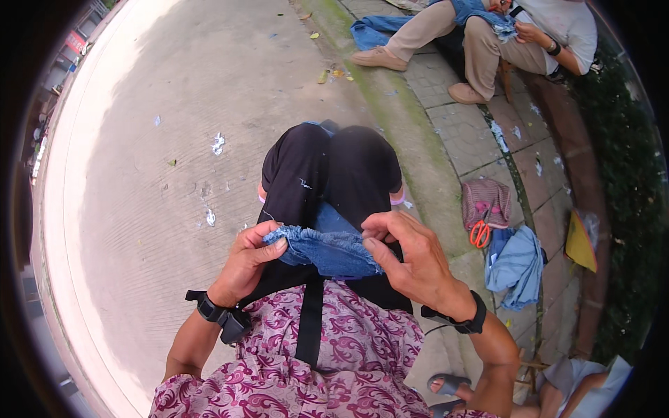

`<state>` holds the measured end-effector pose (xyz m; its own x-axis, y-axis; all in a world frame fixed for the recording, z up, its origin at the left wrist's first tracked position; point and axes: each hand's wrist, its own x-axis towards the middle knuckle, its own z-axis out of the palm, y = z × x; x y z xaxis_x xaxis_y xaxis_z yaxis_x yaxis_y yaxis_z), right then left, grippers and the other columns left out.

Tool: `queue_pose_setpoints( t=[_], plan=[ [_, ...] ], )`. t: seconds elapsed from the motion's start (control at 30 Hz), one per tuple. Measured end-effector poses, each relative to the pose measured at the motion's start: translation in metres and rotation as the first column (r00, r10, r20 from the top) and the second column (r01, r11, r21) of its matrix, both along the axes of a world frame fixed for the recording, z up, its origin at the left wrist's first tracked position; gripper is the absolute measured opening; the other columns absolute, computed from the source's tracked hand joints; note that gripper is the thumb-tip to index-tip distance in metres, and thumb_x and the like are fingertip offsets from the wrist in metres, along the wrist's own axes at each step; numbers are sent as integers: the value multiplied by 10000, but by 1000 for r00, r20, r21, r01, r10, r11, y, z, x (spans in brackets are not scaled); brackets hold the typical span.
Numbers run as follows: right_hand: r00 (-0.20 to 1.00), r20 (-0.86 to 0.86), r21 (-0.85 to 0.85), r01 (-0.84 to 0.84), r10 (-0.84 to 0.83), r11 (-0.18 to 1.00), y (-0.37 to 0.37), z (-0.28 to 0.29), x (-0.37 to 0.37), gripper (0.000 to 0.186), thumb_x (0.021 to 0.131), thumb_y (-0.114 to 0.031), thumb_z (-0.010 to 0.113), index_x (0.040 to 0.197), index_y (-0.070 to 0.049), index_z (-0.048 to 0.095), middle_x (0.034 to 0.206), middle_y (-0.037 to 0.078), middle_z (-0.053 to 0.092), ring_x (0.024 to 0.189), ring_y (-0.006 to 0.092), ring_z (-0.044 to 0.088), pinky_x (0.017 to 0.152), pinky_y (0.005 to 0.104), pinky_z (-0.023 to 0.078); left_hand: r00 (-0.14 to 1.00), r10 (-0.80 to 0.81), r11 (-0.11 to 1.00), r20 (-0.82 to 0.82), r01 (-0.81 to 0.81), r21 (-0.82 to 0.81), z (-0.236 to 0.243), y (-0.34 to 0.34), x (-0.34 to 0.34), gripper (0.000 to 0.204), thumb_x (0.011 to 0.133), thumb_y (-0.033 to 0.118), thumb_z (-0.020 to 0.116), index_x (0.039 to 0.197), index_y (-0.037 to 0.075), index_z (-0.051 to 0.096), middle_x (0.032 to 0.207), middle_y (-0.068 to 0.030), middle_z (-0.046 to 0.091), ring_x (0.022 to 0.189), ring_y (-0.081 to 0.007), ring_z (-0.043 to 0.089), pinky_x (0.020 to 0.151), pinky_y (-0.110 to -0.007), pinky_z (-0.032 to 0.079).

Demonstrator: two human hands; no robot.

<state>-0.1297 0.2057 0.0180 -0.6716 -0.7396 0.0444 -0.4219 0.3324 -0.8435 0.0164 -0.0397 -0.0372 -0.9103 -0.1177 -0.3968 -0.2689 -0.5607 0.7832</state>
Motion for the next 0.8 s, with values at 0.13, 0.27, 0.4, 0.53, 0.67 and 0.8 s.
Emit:
queue_pose_setpoints(
  t=[0.13,0.27,0.4,0.53,0.67,0.8],
  plan=[
    [986,-106,-86,-139,129,987,-35,-7,3,280,901,-148,738,1114,-1,632,941,145,662,847,311,655,790,395,524,1000,-17,999,3,17,-36,4,8,-6,125,998,151,669,1025,34,704,931,23,698,866,-47,607,821,-221,475],
    [896,359,-85,-248,262,965,-54,-20,-4,219,955,-169,694,1052,24,656,833,84,682,751,141,650,702,300,518,999,-8,1000,-37,7,-24,8,11,-8,174,1015,197,650,1011,33,708,923,22,701,847,-45,598,795,-222,467],
    [718,670,-164,-106,189,981,-48,-28,-10,213,975,-176,684,1046,24,695,873,-8,695,774,30,599,680,220,491,1000,-6,999,-29,7,38,12,10,-7,204,1021,222,641,996,33,713,918,20,701,839,-40,590,776,-220,458],
    [689,710,-141,-62,144,988,-39,-30,-10,205,981,-171,672,1049,21,701,869,-12,694,771,25,590,681,216,486,995,-90,991,-30,86,-106,15,11,-10,178,1005,196,664,994,26,714,902,20,698,822,-30,581,764,-212,453],
    [826,559,16,-100,74,995,-40,-26,-8,205,950,-132,691,1097,10,682,871,16,706,772,64,627,700,244,508,987,-136,962,-89,109,-250,17,18,-12,158,983,168,691,987,12,714,839,28,674,764,-22,554,697,-216,437],
    [997,42,-220,-57,68,974,-43,-23,1,291,901,-90,724,1167,-4,641,880,60,713,778,137,678,736,280,531,989,-147,948,-14,137,-287,16,21,-12,112,963,104,704,1009,3,718,863,27,669,787,-28,560,712,-216,443]
  ],
)
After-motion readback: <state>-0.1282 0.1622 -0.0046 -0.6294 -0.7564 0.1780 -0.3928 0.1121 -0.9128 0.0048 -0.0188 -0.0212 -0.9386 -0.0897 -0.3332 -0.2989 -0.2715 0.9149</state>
